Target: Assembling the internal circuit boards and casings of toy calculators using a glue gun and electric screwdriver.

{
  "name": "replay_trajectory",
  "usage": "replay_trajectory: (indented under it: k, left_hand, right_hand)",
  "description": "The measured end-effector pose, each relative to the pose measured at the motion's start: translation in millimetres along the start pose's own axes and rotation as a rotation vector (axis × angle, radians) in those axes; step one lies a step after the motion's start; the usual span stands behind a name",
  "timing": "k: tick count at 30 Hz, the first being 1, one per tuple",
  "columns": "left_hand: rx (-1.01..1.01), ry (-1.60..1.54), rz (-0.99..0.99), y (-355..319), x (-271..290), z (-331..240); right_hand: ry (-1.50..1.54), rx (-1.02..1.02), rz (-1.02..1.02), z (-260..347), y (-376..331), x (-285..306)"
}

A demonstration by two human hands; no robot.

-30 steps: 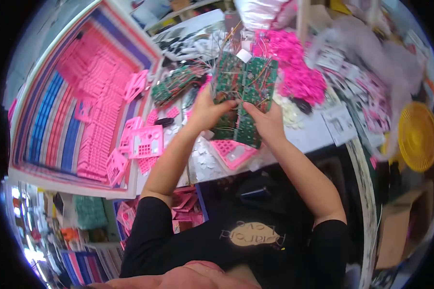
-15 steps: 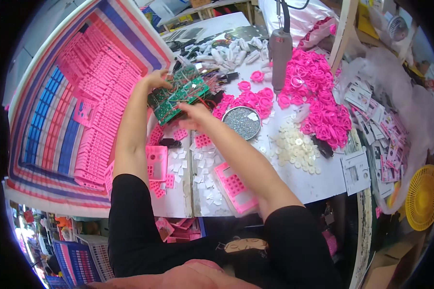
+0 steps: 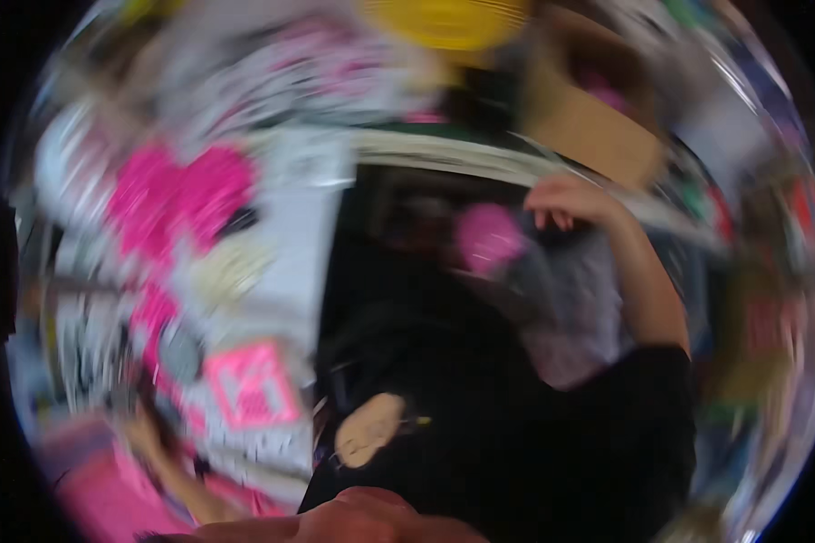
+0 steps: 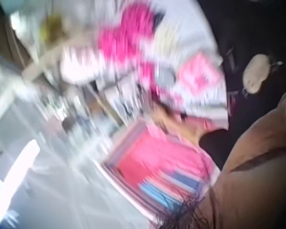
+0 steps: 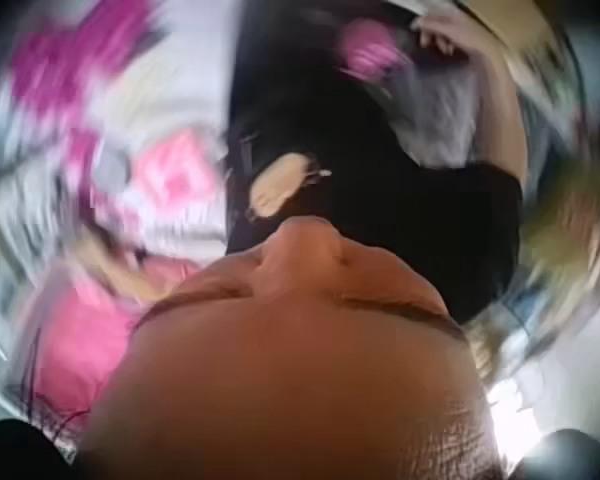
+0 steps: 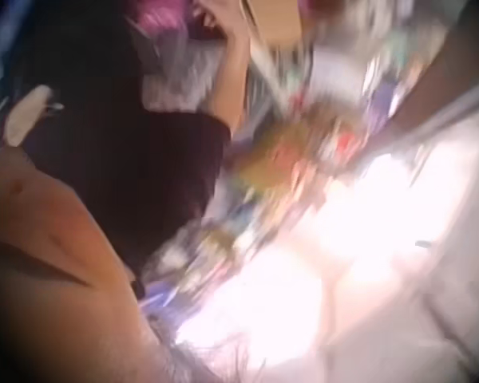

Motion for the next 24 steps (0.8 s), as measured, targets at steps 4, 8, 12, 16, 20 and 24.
replay_trajectory:
  k: [4, 8, 12, 16, 20, 24]
  left_hand:
    - [-0.318, 0.082, -0.009, -4, -51, -135]
    - [-0.497, 0.152, 0.028, -2, -85, -199]
    - [-0.562, 0.163, 0.087, 10, -106, -231]
    - [-0.598, 0.216, 0.134, 22, -116, -253]
    - [-0.624, 0.253, 0.176, 30, -127, -264]
    - [-0.634, 0.286, 0.201, 34, -135, -276]
  right_hand:
    - [0.064, -0.631, -0.428, -283, -136, 94]
    - [-0.062, -0.786, -0.637, -489, -219, 46]
    - [-0.244, -0.63, -0.803, -558, -201, -5]
    - [0.106, -0.762, -0.793, -527, -189, -19]
    - [0.153, -0.721, -0.537, -486, -195, -10]
    - [0.099, -0.713, -0.569, -456, -207, -5]
Point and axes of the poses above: each hand's wrist, its own y-axis towards the middle knuckle, its own x-axis out of the back of the hand, z = x × y, the point moved 4 cm from there along y, towards the middle knuckle, and after that the axes turned 5 degrees about -z, right-handed, at the moved point
